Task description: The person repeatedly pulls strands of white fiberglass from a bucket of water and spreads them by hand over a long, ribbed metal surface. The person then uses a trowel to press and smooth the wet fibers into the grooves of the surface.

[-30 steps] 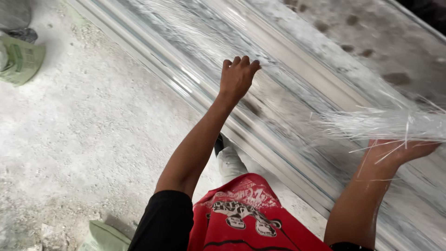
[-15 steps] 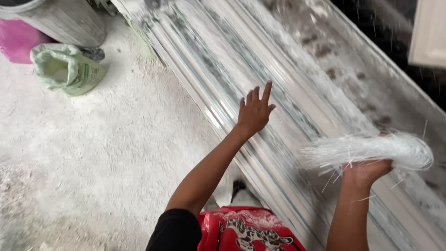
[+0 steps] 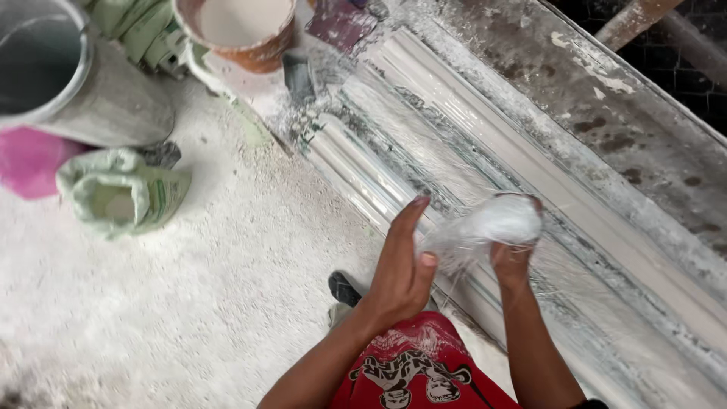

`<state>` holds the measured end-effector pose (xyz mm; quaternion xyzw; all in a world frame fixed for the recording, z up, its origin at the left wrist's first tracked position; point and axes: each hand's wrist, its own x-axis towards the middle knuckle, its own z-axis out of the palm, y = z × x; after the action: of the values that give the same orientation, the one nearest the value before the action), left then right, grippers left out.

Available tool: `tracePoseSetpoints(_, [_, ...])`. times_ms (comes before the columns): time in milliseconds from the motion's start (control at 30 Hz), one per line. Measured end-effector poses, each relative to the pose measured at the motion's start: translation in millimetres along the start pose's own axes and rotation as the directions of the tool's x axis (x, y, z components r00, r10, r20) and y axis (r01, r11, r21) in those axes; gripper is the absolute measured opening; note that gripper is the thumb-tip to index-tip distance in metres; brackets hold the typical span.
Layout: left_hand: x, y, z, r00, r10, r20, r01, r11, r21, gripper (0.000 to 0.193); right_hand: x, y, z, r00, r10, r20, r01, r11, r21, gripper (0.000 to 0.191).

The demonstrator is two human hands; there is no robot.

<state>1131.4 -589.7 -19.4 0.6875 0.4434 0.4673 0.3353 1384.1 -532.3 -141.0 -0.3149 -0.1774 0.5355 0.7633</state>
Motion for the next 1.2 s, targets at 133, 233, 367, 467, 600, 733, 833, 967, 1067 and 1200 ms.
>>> tracePoseSetpoints(133, [42.2,-48.3,-2.6,0.968,-0.07,0.241,0.09,0.993,-0.073,0.075,0.6,39.3,45.9,0.999,-0.044,-0.006,0.044,0.998,-0.038,0.019])
tracePoseSetpoints(233, [65.3,-82.4,-1.3,0.934,-0.22,0.282,0.269,0.951,-0.149,0.066,21.4,51.2,59.8,0.992,-0.125,-0.03,0.123,0.99,-0.067,0.019])
tracePoseSetpoints(367, [121.2,-124.3,-7.0,0.892,-0.314,0.326,0.349,0.935,-0.054,0.045,63.9,64.3,68.4,0.973,-0.225,-0.044,0.221,0.971,-0.092,0.019])
tracePoseSetpoints(467, [168.7,-145.4,-25.7,0.877,-0.297,0.377,0.28,0.955,0.102,0.037,98.0,76.2,68.1,0.947,-0.318,-0.041,0.311,0.943,-0.117,0.02])
tracePoseSetpoints(600, [257.5,-168.3,-40.8,0.933,0.165,0.319,-0.226,0.96,0.166,0.023,152.3,60.5,41.5,0.864,-0.504,0.013,0.488,0.829,-0.274,0.023])
tracePoseSetpoints(733, [359.9,-204.1,-42.0,0.85,0.337,0.405,-0.46,0.849,0.259,0.021,224.5,-0.6,-5.3,0.706,-0.701,-0.097,0.6,0.665,-0.444,0.021])
tracePoseSetpoints(833, [432.1,-245.8,-35.6,0.757,0.342,0.557,-0.578,0.748,0.326,0.019,232.9,-56.4,-34.8,0.505,-0.768,-0.394,0.534,0.637,-0.556,0.02])
tracePoseSetpoints(967, [486.4,-305.3,-34.5,0.612,0.214,0.761,-0.734,0.511,0.447,0.019,198.4,-71.3,-39.9,0.609,-0.77,-0.187,0.656,0.622,-0.428,0.037])
tracePoseSetpoints(1067, [497.6,-341.5,-35.5,0.625,-0.035,0.78,-0.683,0.459,0.568,0.025,176.0,-58.2,-41.0,0.619,-0.748,-0.239,0.59,0.644,-0.488,0.042])
tracePoseSetpoints(1200, [513.8,-362.4,-25.4,0.657,-0.292,0.695,-0.617,0.322,0.718,0.027,180.1,-3.6,-34.2,0.46,-0.688,-0.561,0.312,0.717,-0.623,0.046])
